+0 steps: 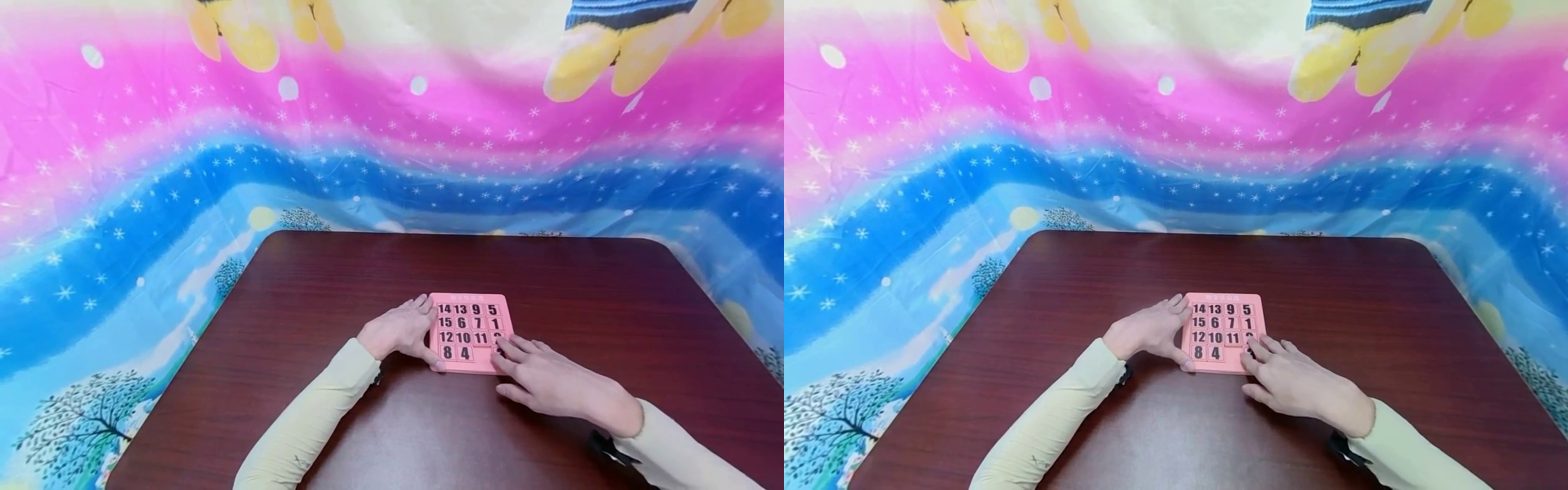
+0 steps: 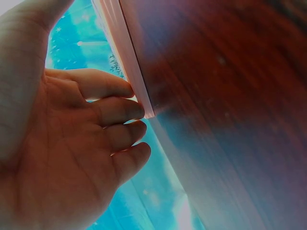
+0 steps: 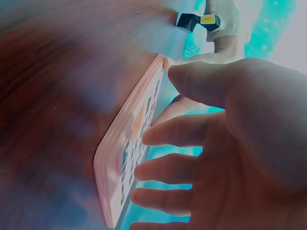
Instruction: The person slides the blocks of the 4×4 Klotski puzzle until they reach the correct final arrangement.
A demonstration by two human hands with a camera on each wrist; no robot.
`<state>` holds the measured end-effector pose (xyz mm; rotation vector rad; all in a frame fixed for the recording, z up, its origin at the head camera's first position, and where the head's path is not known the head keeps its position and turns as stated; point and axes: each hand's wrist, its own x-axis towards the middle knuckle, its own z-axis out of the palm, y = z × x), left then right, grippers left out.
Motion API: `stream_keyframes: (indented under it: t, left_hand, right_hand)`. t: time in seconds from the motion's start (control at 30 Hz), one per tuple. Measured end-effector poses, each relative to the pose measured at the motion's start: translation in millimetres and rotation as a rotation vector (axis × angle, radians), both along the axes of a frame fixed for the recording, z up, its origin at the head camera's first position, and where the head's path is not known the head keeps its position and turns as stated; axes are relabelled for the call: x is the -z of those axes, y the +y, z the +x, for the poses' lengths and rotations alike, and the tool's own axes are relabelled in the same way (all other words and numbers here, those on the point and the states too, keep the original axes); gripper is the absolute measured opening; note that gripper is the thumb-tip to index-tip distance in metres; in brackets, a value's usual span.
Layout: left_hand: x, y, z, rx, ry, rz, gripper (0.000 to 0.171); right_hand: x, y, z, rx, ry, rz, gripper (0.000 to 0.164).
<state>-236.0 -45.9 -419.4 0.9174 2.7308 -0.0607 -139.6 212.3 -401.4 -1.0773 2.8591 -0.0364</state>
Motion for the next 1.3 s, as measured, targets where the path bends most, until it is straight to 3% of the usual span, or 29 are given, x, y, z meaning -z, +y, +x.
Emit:
stream_keyframes:
  t: [0.7,1.1,1.3]
  left_hand:
    - [0.3,1,-0.7,-0.011,-0.003,0.003,0.118]
    - [2.2,1,-1.0,-0.012,0.005,-0.012,0.12]
    - [0.7,0,-0.2,0.016,0.023,-0.016,0.119]
  right_hand:
    - [7.6,-33,-7.3,-0.115,0.024,-0.006,0.054]
    - [10.3,-37,-5.3,-0.077,-0.057,0.023,0.056]
    - [11.0,-32,-3.9,-0.075,-0.021,0.021,0.056]
